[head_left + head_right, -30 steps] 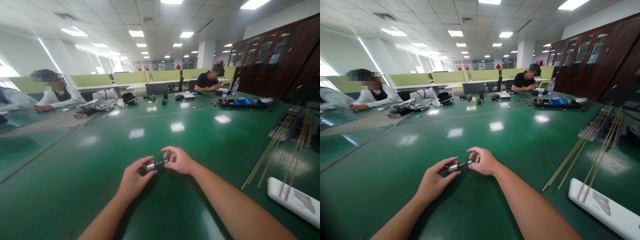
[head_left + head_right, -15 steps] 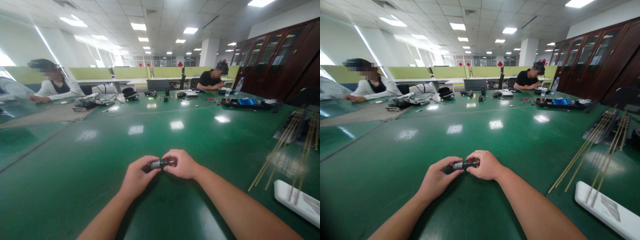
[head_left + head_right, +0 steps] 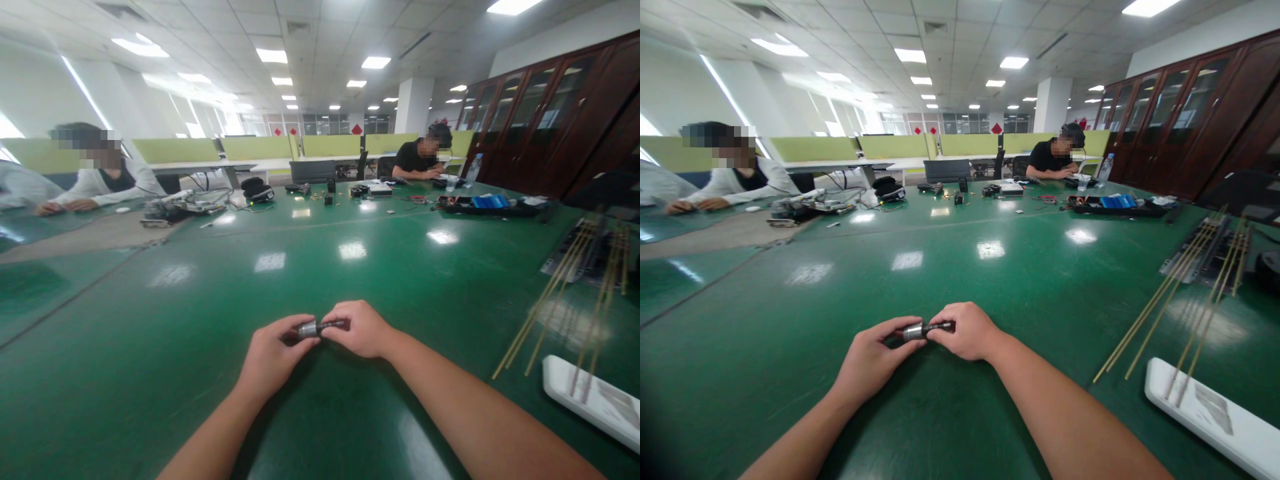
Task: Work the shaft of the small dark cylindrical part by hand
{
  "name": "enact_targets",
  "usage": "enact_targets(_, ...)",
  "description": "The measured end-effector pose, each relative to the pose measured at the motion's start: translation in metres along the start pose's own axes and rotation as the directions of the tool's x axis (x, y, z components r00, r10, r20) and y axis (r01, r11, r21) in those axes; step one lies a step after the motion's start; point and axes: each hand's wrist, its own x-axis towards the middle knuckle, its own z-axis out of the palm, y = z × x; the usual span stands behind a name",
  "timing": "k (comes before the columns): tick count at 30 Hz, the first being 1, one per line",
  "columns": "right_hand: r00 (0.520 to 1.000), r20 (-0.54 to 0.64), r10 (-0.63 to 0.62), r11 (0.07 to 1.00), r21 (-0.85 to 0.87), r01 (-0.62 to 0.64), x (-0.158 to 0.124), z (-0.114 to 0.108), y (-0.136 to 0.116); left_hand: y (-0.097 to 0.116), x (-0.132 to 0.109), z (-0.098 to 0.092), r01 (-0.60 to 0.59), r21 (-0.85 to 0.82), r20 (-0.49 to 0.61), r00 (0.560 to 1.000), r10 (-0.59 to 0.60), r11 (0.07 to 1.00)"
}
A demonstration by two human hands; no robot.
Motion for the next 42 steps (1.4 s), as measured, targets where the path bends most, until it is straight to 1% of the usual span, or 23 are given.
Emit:
enact_targets(13, 1.000, 0.000, 0.027, 1.000, 0.010, -0.027, 0.0001, -0.0011, 0.0023, 0.0043, 0.0002, -0.0003, -0.032, 0.017, -0.027, 0.999, 0.032, 0.999)
enact_targets(23, 0.999, 0.008, 0.054, 0.998, 0.022, -0.054, 0.0004, -0.0009, 0.0021, 0.0047, -0.0006, -0.0016, -0.098, 0.046, -0.045, 0.994, 0.100, 0.994)
enact_targets(31, 0.998, 0.002, 0.056, 0.997, 0.048, -0.056, -0.0001, -0.0016, 0.0011, -0.0006, -0.0006, -0.0007, -0.139, 0.051, -0.024, 0.990, 0.140, 0.989)
enact_targets(42, 0.995, -0.009, 0.103, 0.991, 0.083, -0.102, 0.0006, -0.0007, 0.0016, -0.0008, -0.0010, -0.0007, -0.161, 0.082, -0.019, 0.986, 0.163, 0.984)
